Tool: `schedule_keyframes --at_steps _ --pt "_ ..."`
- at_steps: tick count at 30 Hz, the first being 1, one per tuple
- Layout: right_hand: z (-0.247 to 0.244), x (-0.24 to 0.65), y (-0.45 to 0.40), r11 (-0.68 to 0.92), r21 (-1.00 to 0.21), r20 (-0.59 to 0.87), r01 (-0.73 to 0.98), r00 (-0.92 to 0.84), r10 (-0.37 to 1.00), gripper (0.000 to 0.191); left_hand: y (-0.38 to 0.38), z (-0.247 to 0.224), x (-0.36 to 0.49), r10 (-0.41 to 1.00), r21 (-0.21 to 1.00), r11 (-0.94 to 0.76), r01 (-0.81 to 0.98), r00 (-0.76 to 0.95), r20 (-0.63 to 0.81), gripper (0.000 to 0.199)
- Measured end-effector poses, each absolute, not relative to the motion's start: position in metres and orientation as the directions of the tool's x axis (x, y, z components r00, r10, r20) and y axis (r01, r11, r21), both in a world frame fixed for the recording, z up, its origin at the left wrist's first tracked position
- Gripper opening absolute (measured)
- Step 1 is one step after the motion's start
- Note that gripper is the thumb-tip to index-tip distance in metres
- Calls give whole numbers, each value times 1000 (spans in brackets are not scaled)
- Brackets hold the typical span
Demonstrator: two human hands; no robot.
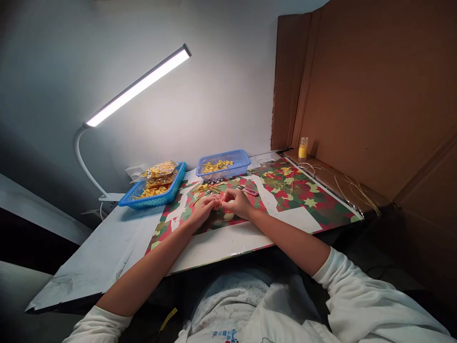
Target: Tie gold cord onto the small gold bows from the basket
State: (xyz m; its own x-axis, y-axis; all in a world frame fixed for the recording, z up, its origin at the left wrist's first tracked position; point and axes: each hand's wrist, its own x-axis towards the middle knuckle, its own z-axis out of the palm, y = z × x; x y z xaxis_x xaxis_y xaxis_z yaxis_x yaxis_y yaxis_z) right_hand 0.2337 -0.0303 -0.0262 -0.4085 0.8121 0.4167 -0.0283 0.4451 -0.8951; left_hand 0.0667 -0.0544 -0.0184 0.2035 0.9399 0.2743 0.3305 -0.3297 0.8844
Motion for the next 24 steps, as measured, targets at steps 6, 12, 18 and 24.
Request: schedule_keyframes --at_steps 6,12,18,24 --pt "-28 231 -27 233 -957 287 -171 -460 840 29 -57 -15 67 927 872 -359 332 239 290 29" --pt "-24 233 -28 128 -971 214 -202 -503 837 29 -60 -11 69 930 858 -355 372 232 285 32" --pt "-24 233 -27 54 -969 174 -241 -513 840 34 -59 -9 68 915 837 -388 386 273 298 34" --pt "-24 234 -26 8 -970 143 -243 -544 827 39 -59 -8 69 922 900 -357 250 247 297 29"
